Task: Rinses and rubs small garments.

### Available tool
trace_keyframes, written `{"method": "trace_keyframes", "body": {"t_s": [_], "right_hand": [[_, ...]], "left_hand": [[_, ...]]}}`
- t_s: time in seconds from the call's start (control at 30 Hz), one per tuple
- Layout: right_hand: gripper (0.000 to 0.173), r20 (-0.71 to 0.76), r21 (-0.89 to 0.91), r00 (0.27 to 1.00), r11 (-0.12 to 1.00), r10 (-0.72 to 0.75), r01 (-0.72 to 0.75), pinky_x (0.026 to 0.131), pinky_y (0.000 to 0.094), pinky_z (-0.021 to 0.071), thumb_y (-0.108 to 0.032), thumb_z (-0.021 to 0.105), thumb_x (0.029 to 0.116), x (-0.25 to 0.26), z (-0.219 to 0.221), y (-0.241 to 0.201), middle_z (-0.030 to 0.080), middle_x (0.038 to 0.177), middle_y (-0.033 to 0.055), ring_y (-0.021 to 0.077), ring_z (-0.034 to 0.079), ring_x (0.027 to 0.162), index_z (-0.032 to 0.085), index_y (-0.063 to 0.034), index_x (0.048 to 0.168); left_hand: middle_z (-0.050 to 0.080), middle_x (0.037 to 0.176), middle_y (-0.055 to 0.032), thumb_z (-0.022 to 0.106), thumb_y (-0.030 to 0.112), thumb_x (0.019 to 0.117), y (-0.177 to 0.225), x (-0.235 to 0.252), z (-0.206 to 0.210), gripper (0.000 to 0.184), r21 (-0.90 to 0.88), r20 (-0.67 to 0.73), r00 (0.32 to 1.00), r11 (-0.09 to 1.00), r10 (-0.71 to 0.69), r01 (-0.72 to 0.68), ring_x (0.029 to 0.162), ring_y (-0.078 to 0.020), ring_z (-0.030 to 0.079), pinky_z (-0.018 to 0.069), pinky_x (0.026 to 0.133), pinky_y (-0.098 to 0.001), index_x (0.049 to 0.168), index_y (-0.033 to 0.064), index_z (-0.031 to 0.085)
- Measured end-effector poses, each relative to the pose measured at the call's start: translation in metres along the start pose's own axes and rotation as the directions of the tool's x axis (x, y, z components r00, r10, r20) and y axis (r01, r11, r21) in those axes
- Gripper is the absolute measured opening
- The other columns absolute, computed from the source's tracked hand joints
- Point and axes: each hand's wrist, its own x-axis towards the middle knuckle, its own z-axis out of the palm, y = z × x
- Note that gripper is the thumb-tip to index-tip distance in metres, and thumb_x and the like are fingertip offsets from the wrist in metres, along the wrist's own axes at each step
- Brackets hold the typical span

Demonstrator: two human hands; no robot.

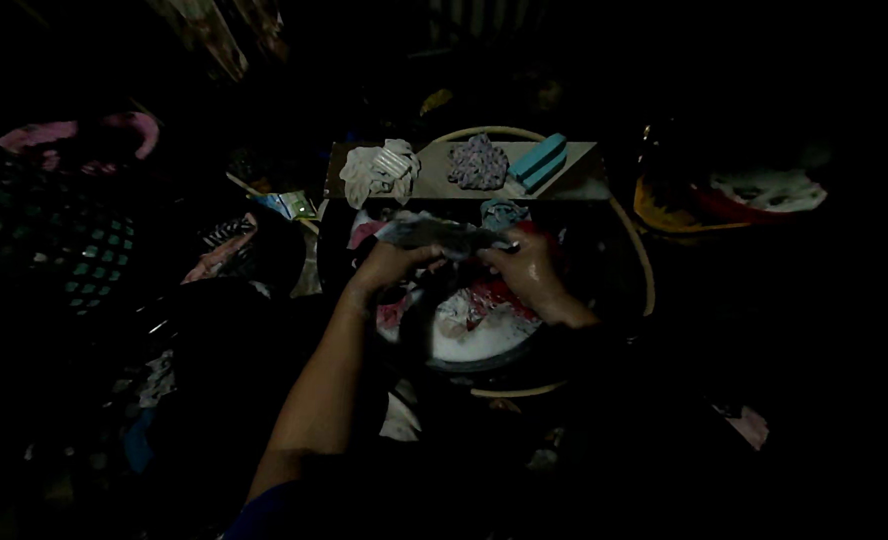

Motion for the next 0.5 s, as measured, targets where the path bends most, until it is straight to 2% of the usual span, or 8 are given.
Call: {"method": "trace_keyframes", "body": {"t_s": [0.07, 0.17, 0.23, 0.3, 0.33, 0.4, 0.43, 0.5], "right_hand": [[0.017, -0.023, 0.026, 0.992, 0.992, -0.12, 0.121, 0.075, 0.0226, 0.0569, -0.006, 0.075, 0.0889, -0.001, 0.001, 0.004, 0.069, 0.101, 0.0112, 0.0061, 0.065, 0.081, 0.071, 0.0052, 0.101], [0.024, 0.061, -0.04, 0.993, 0.995, 0.099, -0.096, 0.08, 0.0387, 0.0545, -0.019, 0.075, 0.0946, 0.005, 0.001, 0.012, 0.069, 0.094, 0.0134, 0.0164, 0.064, 0.083, 0.071, 0.003, 0.102], [0.021, -0.001, 0.009, 0.999, 0.999, 0.045, -0.045, 0.077, 0.0313, 0.0566, -0.018, 0.074, 0.0941, 0.004, 0.001, 0.004, 0.07, 0.091, 0.009, 0.0103, 0.065, 0.079, 0.072, 0.0015, 0.102], [0.017, -0.055, 0.03, 0.992, 0.993, -0.113, 0.115, 0.073, 0.0197, 0.0563, -0.014, 0.075, 0.0918, 0.001, 0.001, 0.006, 0.071, 0.087, 0.0036, 0.0005, 0.064, 0.076, 0.072, 0.0012, 0.098], [0.018, -0.025, -0.002, 0.995, 0.995, -0.096, 0.096, 0.073, 0.0224, 0.0552, -0.015, 0.075, 0.0921, 0.0, 0.002, 0.01, 0.07, 0.087, 0.0055, 0.0029, 0.063, 0.076, 0.072, 0.002, 0.097], [0.021, 0.056, -0.059, 0.998, 0.998, 0.042, -0.039, 0.08, 0.0369, 0.0549, -0.017, 0.074, 0.0944, 0.002, 0.0, 0.012, 0.071, 0.092, 0.0131, 0.0148, 0.065, 0.083, 0.072, 0.0033, 0.102], [0.021, 0.047, -0.057, 0.998, 0.998, 0.041, -0.038, 0.082, 0.0366, 0.0547, -0.015, 0.074, 0.0942, 0.001, -0.001, 0.005, 0.071, 0.094, 0.0139, 0.0153, 0.065, 0.084, 0.073, 0.0034, 0.103], [0.018, -0.027, -0.012, 0.994, 0.994, -0.109, 0.109, 0.078, 0.0233, 0.0551, -0.012, 0.075, 0.0915, -0.002, -0.001, -0.002, 0.071, 0.092, 0.0086, 0.0049, 0.064, 0.081, 0.073, 0.0033, 0.099]], "left_hand": [[0.073, 0.09, -0.004, 0.071, 0.006, 0.0931, -0.004, -0.001, 0.0, 0.019, -0.037, -0.017, 1.0, 0.999, -0.02, 0.019, 0.077, -0.0086, 0.068, 0.0581, 0.07, -0.0267, 0.112, 0.0014, 0.07], [0.071, 0.089, -0.0071, 0.069, 0.006, 0.0965, -0.006, 0.0, 0.004, 0.027, -0.035, 0.039, 0.996, 0.996, -0.085, 0.086, 0.077, -0.011, 0.069, 0.0598, 0.074, -0.0285, 0.12, -0.0038, 0.061], [0.072, 0.086, -0.0047, 0.068, 0.006, 0.0973, 0.007, -0.003, 0.002, 0.021, -0.067, 0.014, 0.998, 0.996, -0.06, 0.061, 0.075, -0.0087, 0.069, 0.0597, 0.073, -0.0264, 0.115, -0.0034, 0.063], [0.073, 0.084, -0.0036, 0.066, 0.004, 0.0975, 0.007, -0.004, 0.0, 0.016, -0.126, 0.015, 1.0, 0.992, -0.027, 0.028, 0.074, -0.0082, 0.071, 0.0609, 0.071, -0.0248, 0.112, -0.0021, 0.063], [0.072, 0.085, -0.0055, 0.067, 0.003, 0.0965, -0.001, -0.003, 0.0, 0.02, -0.119, 0.039, 0.999, 0.992, -0.026, 0.031, 0.075, -0.0099, 0.071, 0.061, 0.072, -0.0261, 0.116, -0.0029, 0.062], [0.071, 0.091, -0.0087, 0.07, 0.003, 0.0947, -0.009, 0.002, 0.0, 0.03, -0.054, 0.075, 0.996, 0.998, -0.038, 0.042, 0.078, -0.0122, 0.07, 0.0605, 0.076, -0.0292, 0.123, -0.004, 0.061], [0.072, 0.091, -0.0079, 0.071, 0.004, 0.0942, -0.006, 0.002, -0.002, 0.029, -0.046, 0.061, 0.998, 0.999, -0.011, 0.014, 0.079, -0.0112, 0.07, 0.06, 0.077, -0.0291, 0.121, -0.0033, 0.062], [0.073, 0.087, -0.0047, 0.069, 0.003, 0.0946, -0.001, -0.001, -0.005, 0.018, -0.122, 0.006, 0.999, 0.991, 0.053, -0.052, 0.077, -0.0094, 0.071, 0.061, 0.075, -0.0277, 0.112, -0.0013, 0.066]]}}
